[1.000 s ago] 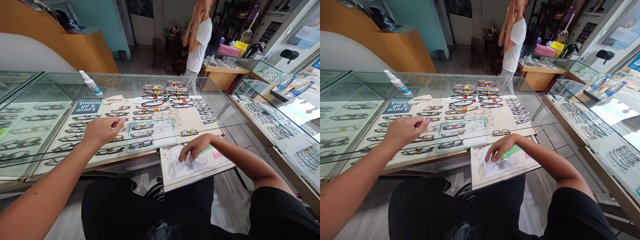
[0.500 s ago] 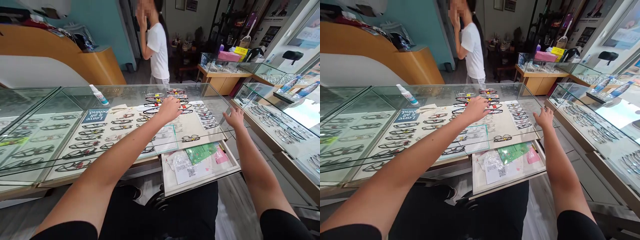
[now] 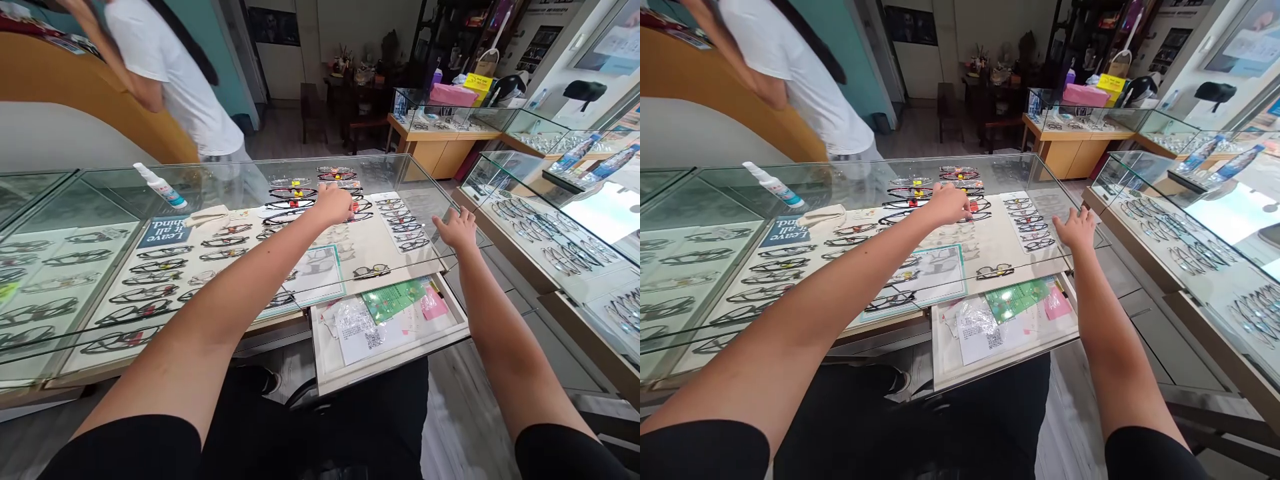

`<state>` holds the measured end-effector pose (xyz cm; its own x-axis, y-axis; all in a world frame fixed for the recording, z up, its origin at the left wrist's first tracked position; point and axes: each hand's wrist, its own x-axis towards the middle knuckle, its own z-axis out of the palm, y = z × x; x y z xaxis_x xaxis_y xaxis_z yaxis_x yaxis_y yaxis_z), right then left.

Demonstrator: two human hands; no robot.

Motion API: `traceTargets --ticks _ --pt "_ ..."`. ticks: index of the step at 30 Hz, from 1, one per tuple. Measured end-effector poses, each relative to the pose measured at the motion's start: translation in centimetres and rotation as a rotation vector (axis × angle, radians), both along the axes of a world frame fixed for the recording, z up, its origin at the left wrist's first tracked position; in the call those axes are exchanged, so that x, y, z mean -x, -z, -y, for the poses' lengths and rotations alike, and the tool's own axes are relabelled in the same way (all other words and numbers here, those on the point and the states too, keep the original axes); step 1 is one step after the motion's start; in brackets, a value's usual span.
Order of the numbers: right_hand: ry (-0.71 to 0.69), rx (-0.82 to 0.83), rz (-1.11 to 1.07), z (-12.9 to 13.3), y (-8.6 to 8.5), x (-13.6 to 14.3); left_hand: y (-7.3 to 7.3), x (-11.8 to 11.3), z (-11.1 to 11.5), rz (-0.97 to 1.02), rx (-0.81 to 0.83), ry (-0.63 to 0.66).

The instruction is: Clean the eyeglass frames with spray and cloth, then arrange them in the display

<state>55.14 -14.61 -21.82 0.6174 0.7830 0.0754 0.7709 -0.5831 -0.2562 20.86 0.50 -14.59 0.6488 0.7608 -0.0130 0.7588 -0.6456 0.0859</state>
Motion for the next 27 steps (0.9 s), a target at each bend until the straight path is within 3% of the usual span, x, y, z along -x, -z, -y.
traceTargets --ticks 5,9,13,16,19,22,24,27 --pt "-0.003 0.007 0.021 -0.1 0.2 -0.2 -0.8 -0.5 0.5 -0.056 0.024 -0.006" --pt "-0.008 -0.018 0.012 -0.2 0.4 -0.5 -2.5 -0.1 3.1 -0.047 0.023 0.002" --pt "-0.010 -0.004 0.009 -0.3 0.5 -0.7 -4.6 1.5 9.2 0.093 0.163 0.135" --pt "-0.005 -0.009 0.017 -0.4 0.5 -0.8 -4.6 2.8 15.5 0.206 0.336 0.331" --pt "-0.012 -0.022 0.024 -0.4 0.7 -1.0 -2.0 3.4 21.2 0.297 0.506 0.478" --pt "-0.023 -0.027 0.027 -0.5 0.8 -1.2 2.3 3.2 24.6 0.370 0.616 0.524" --pt "-0.021 -0.029 0.030 -0.4 0.7 -1.2 5.4 2.8 25.4 0.381 0.649 0.480" --pt "-0.012 -0.017 0.031 -0.3 0.3 -0.8 9.3 2.1 24.7 0.330 0.647 0.386"
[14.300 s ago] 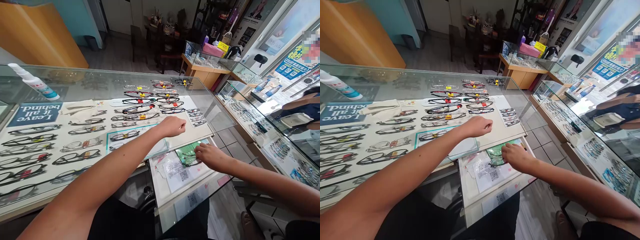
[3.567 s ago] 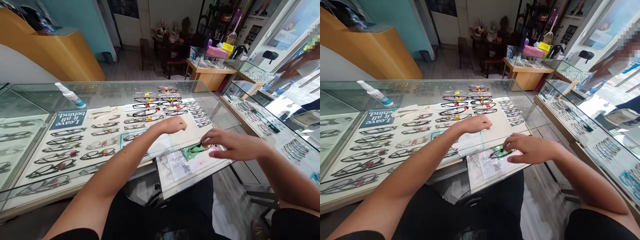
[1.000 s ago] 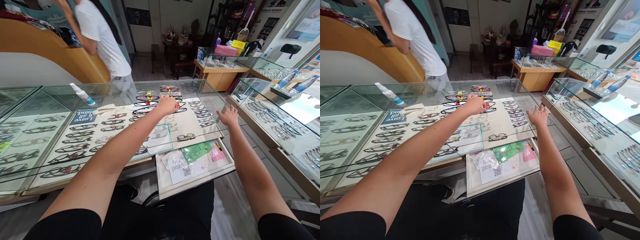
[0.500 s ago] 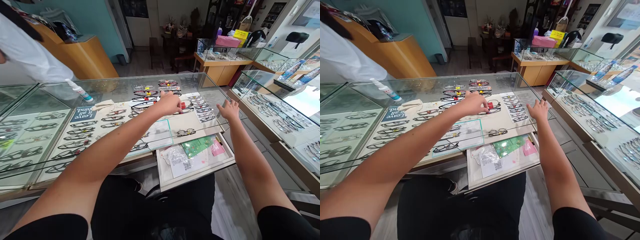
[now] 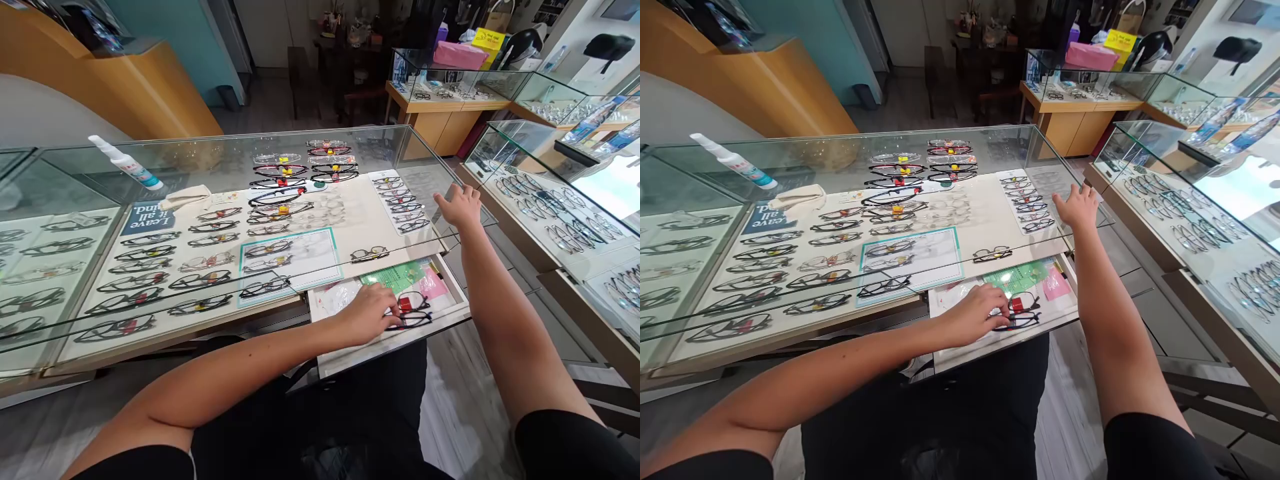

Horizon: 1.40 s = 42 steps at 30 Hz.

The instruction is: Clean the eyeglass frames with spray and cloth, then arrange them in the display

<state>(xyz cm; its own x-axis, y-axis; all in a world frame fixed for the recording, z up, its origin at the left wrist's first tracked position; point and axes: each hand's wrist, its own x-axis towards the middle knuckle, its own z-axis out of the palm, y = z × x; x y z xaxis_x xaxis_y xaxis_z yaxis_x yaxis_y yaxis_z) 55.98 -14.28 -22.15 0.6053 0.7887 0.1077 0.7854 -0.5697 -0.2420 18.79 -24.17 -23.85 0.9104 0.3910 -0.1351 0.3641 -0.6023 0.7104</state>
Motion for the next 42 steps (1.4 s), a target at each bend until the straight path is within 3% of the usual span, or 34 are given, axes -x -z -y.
traceTargets --ticks 4,9,12,16,20,27,37,42 --pt "0.015 0.020 -0.010 0.2 -0.7 0.7 3.5 -1.5 -4.2 -0.134 -0.157 -0.158" --pt "0.010 0.020 -0.009 0.0 -0.6 0.5 5.8 -4.1 -12.0 -0.300 -0.408 -0.409" --pt "0.000 -0.011 0.008 -0.2 -0.1 0.2 6.9 -5.4 -15.9 -0.310 -0.461 -0.444" --pt "0.000 -0.018 0.001 -0.3 0.0 0.1 8.2 -6.9 -19.1 -0.330 -0.485 -0.418" --pt "-0.003 -0.009 -0.001 -0.2 0.0 0.1 9.4 -7.9 -20.5 -0.345 -0.500 -0.389" --pt "-0.013 -0.017 0.017 -0.3 0.2 0.0 11.0 -8.5 -21.1 -0.349 -0.520 -0.374" --pt "-0.023 -0.015 0.052 -0.4 0.9 -0.7 10.3 -8.7 -21.0 -0.348 -0.497 -0.371" --pt "-0.035 -0.028 0.057 -0.5 1.1 -0.9 9.8 -8.4 -22.0 -0.316 -0.480 -0.422"
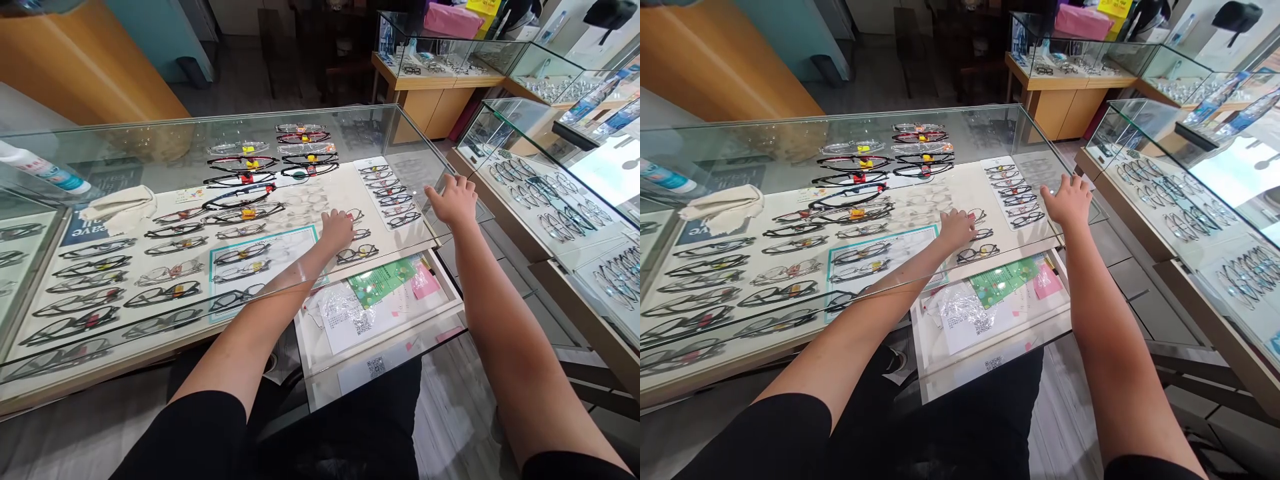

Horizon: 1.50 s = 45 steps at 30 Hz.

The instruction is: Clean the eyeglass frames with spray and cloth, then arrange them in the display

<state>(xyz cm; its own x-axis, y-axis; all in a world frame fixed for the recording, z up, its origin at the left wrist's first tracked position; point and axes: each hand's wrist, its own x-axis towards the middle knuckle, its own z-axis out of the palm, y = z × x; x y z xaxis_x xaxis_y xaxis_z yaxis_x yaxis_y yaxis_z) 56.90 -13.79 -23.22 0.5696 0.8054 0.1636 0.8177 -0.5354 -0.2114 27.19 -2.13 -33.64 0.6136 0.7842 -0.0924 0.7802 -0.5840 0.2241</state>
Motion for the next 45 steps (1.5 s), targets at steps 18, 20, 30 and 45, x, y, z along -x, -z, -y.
traceTargets --ticks 18,20,30,45 --pt "0.037 0.015 -0.023 0.3 -1.0 1.1 1.1 -1.4 -2.7 0.011 -0.024 0.003" --pt "0.034 0.009 -0.024 0.2 -0.9 1.0 1.2 -1.5 -2.7 -0.010 -0.044 0.022" --pt "0.040 -0.038 -0.015 0.3 -0.6 1.1 -1.8 -0.1 2.5 0.077 -0.152 0.110" --pt "0.052 0.016 -0.024 0.8 -1.6 2.2 -19.4 12.3 18.2 0.391 -0.040 0.867"
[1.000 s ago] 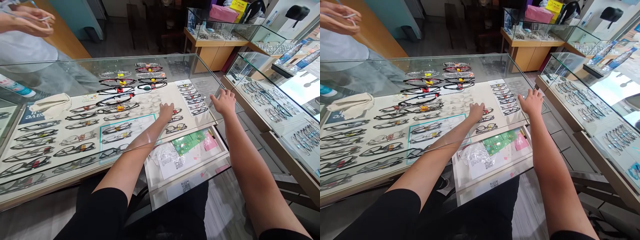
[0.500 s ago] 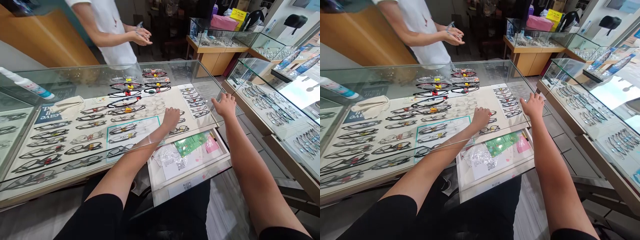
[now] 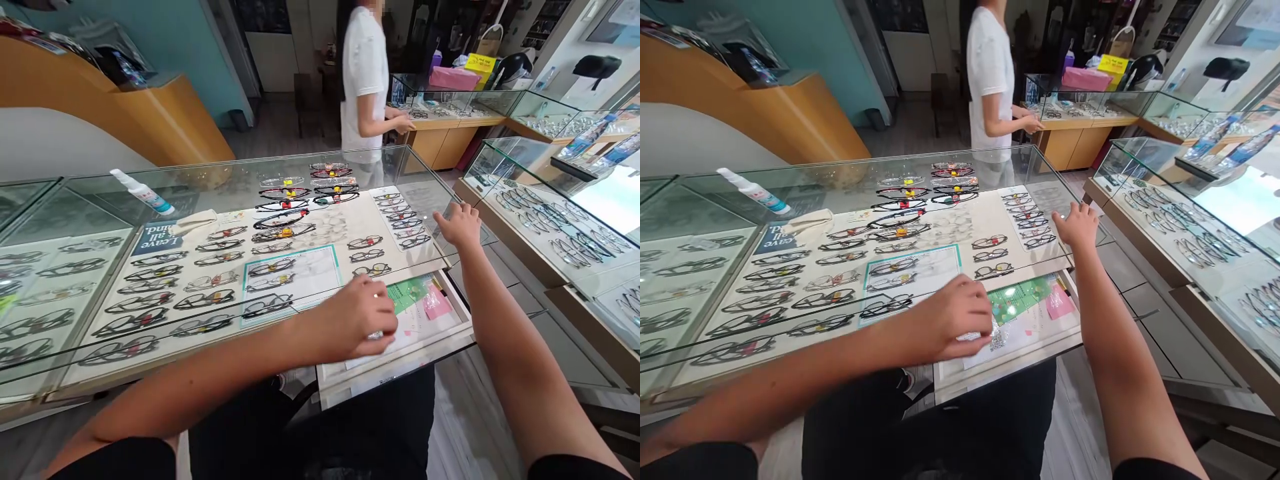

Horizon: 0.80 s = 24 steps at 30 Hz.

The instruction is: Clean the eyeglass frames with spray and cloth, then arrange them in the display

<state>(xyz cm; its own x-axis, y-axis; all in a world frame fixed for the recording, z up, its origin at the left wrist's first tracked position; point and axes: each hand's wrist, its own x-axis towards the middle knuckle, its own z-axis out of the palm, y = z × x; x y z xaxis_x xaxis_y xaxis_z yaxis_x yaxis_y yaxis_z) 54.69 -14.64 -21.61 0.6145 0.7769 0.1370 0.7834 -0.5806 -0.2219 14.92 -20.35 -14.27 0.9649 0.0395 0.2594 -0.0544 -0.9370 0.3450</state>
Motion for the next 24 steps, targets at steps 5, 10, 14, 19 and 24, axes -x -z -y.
traceTargets --ticks 5,10,14,19,24 --pt "-0.004 -0.006 -0.004 0.0 0.3 -0.2 -4.7 -0.6 -9.7 -0.090 -0.262 -0.361" --pt "-0.007 -0.017 0.019 -0.2 0.6 -0.4 -4.7 -2.0 -21.7 -0.226 -0.345 -0.706" --pt "-0.003 -0.010 0.015 -0.3 0.5 -0.3 -3.2 -3.6 -27.2 -0.353 -0.357 -0.751" --pt "0.004 -0.013 -0.019 -0.3 0.2 0.0 -1.9 -5.4 -30.1 -0.455 -0.336 -0.701" --pt "-0.007 -0.028 -0.017 -0.2 0.0 0.1 -1.5 -6.2 -31.2 -0.530 -0.292 -0.728"
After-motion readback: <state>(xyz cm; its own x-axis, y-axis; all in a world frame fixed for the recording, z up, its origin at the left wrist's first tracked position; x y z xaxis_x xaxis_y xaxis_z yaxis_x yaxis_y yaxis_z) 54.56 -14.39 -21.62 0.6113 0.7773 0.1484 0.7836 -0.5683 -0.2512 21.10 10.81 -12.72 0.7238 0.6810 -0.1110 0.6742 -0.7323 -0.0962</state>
